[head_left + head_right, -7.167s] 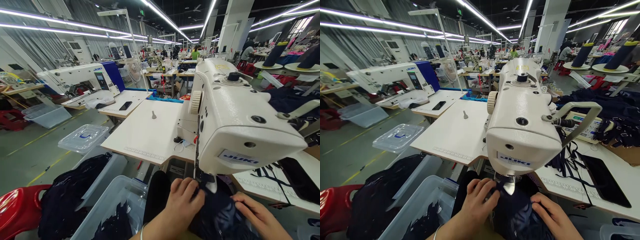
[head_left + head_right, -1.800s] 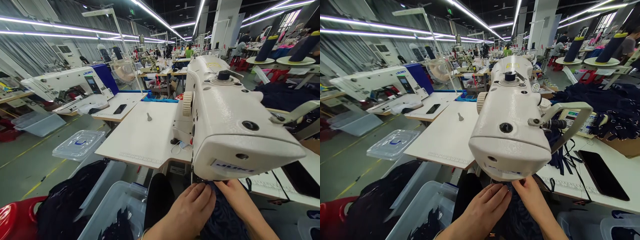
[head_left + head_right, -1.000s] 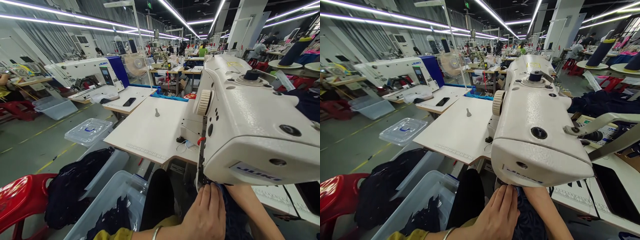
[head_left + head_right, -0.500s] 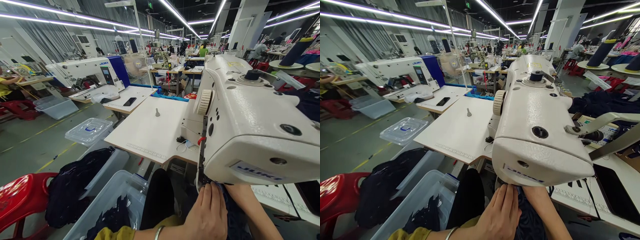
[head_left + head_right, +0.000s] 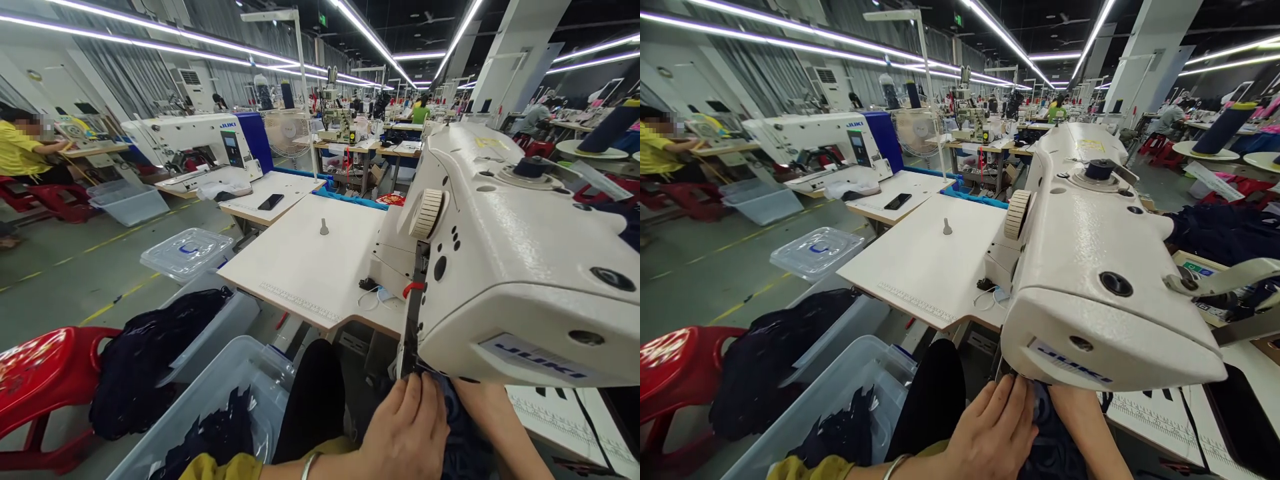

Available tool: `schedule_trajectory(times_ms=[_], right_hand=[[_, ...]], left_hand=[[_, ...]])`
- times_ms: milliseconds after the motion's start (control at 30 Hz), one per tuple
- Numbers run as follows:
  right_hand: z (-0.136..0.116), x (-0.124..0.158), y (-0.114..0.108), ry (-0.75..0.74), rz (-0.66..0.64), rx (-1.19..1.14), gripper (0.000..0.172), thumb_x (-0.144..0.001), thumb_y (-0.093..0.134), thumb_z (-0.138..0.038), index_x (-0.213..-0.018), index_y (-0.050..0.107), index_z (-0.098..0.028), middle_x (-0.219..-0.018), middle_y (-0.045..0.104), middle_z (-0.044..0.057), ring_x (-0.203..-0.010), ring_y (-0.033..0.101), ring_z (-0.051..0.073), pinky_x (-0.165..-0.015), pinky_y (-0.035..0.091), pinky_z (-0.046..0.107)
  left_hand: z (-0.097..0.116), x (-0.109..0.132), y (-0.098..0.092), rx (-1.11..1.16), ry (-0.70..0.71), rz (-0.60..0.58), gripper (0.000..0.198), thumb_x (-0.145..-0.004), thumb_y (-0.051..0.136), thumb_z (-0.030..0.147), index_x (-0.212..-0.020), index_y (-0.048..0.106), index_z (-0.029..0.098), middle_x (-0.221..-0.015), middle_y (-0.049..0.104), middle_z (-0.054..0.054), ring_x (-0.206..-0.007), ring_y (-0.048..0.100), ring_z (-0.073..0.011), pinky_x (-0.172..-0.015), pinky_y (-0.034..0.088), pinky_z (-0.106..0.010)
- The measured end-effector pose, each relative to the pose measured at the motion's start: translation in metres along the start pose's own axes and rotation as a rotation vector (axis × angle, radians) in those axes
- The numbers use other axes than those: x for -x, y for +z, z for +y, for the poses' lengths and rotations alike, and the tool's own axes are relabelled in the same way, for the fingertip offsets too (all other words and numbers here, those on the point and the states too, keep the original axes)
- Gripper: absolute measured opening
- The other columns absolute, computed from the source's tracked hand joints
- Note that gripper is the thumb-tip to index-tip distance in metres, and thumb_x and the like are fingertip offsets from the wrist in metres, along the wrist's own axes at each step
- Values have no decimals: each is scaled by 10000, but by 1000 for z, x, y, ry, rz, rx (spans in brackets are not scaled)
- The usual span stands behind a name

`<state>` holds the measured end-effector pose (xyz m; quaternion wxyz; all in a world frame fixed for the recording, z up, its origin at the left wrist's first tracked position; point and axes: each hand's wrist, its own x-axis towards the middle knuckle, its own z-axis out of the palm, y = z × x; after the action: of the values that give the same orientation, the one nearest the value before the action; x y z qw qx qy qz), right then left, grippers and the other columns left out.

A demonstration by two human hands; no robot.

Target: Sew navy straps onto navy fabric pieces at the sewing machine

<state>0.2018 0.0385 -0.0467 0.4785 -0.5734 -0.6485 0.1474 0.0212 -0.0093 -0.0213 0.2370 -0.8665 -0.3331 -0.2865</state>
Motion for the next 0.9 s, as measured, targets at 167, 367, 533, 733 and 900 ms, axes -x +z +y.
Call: schedule_trajectory(times_ms=[167,367,533,733,900], right_hand=[[4,0,1,7,11,-1,277,-957,567,-376,-1197,607,-242,-1275,587,84,-1062,602,221,-890,527,426],[8,2,3,23,3,8,303,-953,568,-405,-1197,614,-233,-1268,603,87,-1083,602,229,-932,498,454],[8,1,4,33,-19,13,305,-953,565,-411,-1183,617,-217,-1232,620,89,-1044,619,216,-912,510,440],[10,3,4,16,-37,20,162,-804,615,-377,-845,743,-288,-879,757,68,-1005,648,345,-887,516,502],[13,5,6,2,-30,37,188,-741,552,-349,-656,709,-293,-706,749,48,-938,677,356,-922,488,546]], left_hand=[[-9,4,-3,34,36,-30,380,-986,468,339,-1180,650,68,-1176,655,-126,-1068,594,-230,-909,457,-312],[-12,4,-6,65,55,-52,359,-999,448,303,-1199,629,67,-1200,633,-134,-1072,595,-220,-913,461,-305],[-11,5,-5,105,61,-75,346,-989,464,279,-1228,606,72,-1201,628,-124,-1077,592,-221,-953,453,-317],[-8,7,-4,112,80,-106,370,-979,444,255,-1267,579,66,-1251,606,-140,-1119,575,-239,-984,439,-336],[-7,4,-5,123,66,-110,366,-1000,439,280,-1260,583,66,-1251,606,-142,-1119,574,-238,-989,431,-332]])
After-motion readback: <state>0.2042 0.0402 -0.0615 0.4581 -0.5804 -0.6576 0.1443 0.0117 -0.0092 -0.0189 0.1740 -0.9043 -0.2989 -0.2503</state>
